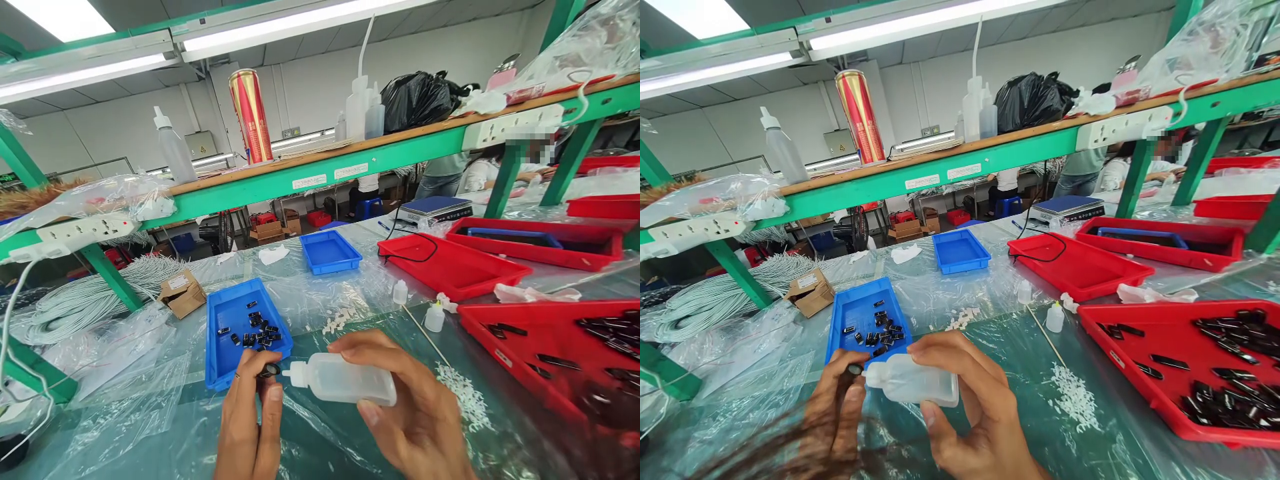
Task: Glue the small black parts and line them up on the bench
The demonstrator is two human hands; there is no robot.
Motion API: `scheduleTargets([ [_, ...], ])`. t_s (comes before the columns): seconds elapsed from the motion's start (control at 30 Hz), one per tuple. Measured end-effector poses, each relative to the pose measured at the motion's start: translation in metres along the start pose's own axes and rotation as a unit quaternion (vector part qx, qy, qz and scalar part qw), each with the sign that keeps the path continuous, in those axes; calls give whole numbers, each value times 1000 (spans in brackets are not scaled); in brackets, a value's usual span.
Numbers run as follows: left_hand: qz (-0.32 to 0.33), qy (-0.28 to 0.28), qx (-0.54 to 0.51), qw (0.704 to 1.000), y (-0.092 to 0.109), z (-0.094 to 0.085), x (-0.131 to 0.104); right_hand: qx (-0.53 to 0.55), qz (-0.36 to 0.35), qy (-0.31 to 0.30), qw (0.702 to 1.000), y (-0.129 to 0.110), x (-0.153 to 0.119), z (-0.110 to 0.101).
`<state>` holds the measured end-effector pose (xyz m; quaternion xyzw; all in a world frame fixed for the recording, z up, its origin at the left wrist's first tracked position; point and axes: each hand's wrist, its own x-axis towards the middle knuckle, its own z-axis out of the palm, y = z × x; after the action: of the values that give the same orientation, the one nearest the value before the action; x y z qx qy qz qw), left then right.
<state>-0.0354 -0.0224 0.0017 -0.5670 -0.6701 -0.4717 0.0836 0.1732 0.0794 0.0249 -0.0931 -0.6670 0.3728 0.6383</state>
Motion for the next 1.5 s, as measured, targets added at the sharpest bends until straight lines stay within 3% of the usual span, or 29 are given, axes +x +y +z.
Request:
scheduleTargets([
  [0.17, 31, -22, -72, 997, 0, 1, 1, -4, -4, 2, 1000, 5, -8, 5],
  [0.53, 112, 10, -38, 993, 7, -1, 7, -75, -80, -17, 994, 7, -15, 7],
  [0.8, 169, 20, -17, 985, 10, -1, 12, -123, -95, -49, 987, 0, -14, -3],
  [1.07, 178, 22, -6, 984, 10, -1, 13, -154, -83, -52, 983, 4, -22, -4],
  [1.4, 200, 0, 12, 980, 12, -6, 13, -262, -92, -6, 961, -1, -46, 3],
  [1.5, 197, 1, 12, 980, 12, -5, 12, -268, -107, -24, 957, -1, -52, 3],
])
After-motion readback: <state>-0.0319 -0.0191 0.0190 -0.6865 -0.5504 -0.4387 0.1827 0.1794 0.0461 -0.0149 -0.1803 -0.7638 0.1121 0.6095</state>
